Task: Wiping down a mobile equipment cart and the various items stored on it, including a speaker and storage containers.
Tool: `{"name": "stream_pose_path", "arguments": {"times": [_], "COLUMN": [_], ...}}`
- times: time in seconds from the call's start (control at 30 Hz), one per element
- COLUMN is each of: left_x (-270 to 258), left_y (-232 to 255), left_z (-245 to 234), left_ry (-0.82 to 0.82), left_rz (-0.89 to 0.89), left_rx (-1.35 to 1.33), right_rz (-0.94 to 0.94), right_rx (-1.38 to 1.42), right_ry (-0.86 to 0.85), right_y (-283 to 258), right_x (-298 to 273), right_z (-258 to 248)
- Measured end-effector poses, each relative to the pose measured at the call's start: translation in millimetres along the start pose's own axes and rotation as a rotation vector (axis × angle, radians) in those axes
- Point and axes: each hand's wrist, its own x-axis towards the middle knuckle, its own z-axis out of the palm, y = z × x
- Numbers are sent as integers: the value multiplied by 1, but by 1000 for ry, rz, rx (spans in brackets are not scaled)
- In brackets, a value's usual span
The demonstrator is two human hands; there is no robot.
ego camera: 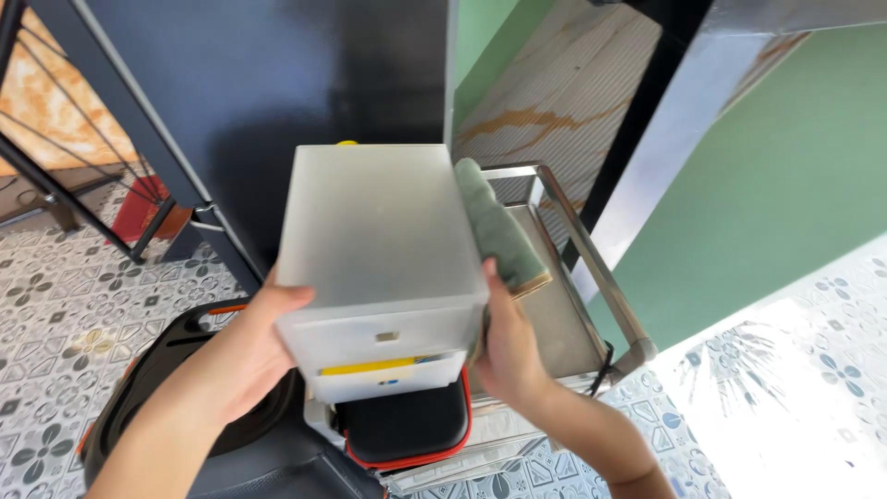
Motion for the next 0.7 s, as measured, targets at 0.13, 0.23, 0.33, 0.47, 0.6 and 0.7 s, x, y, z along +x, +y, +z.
{"name": "stream_pose_path", "arguments": {"times": [0.13,0.23,0.33,0.47,0.6,0.7], "left_x": [5,7,11,3,1,2], "left_y": [-26,-26,-27,-42,-49,-53], "left_z": [-12,7,7,-3,-3,-3], "left_ry": [98,264,374,428,481,483], "left_rz": [268,502,740,843,915,928], "left_rx": [6,251,540,609,620,620], "right_rz": [5,19,6,-40,-92,-249], "right_rx": [123,187,167,86,-387,-1187], "right_ry": [10,-26,55,236,267,-10], "right_y": [1,-5,-18,-41,-2,33], "right_x": [-8,-4,1,5,8,-6], "right_z": [-3,-24,-49,-108,-181,-186]}}
